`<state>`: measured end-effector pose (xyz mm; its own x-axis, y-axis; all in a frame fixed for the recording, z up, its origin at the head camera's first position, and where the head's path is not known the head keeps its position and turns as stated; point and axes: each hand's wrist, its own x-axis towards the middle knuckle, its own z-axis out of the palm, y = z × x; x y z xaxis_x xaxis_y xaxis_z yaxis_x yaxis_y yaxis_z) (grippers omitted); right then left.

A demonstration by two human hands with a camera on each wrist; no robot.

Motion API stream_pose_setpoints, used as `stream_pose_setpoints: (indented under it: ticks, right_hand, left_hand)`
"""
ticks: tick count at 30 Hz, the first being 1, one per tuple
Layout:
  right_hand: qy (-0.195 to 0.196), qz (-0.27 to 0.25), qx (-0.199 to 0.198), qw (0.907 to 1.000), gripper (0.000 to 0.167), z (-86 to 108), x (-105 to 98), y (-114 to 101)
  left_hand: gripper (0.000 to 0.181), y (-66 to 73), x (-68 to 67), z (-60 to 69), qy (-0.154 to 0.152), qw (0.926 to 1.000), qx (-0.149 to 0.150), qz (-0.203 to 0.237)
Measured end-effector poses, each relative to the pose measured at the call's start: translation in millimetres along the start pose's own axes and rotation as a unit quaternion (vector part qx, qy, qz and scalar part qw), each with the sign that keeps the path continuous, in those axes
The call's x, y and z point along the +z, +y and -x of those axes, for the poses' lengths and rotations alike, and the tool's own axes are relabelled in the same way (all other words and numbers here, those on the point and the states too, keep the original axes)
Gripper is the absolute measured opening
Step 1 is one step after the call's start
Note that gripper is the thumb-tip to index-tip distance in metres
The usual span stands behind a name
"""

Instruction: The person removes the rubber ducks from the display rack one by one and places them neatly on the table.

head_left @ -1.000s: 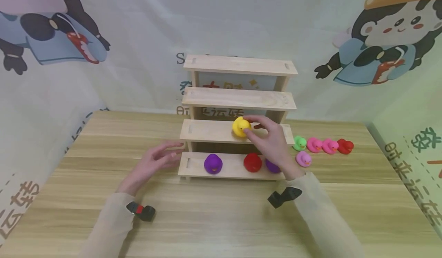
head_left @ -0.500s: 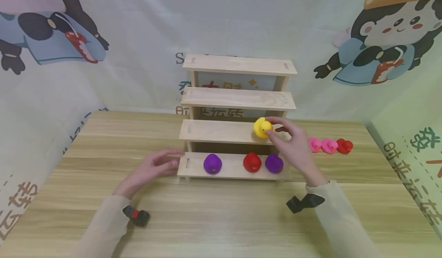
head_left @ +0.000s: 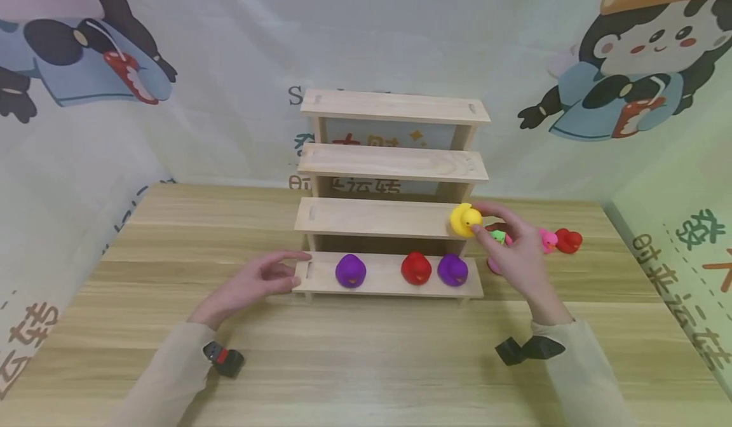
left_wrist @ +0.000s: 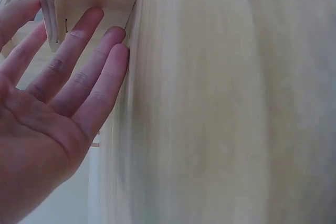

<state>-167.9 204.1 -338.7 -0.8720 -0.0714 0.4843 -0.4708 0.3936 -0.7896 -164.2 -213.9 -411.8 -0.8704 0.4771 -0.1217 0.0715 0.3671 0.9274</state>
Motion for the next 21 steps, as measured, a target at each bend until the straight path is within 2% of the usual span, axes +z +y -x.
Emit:
stream_pose_setpoints:
  ticks: [3,10,21]
  right_hand:
    - [0.014,-0.008,0.015,0.9998,0.030,5.5,-5.5,4.2]
    - [0.047,0.014,0.002,0.9988,0.030,15.6,-19.4,16.0]
    - [0.076,0.033,0.016,0.9964,0.029,27.7,-42.8,27.8]
  left_hand:
    - [0.051,0.3,0.6,-0.1,-0.003,1.0000,0.003,-0.002]
    - [0.052,-1.0,1.6,-0.4,-0.010,0.9998,0.006,-0.018]
    - [0.053,1.1,1.2,1.1,-0.027,0.9988,0.015,-0.038]
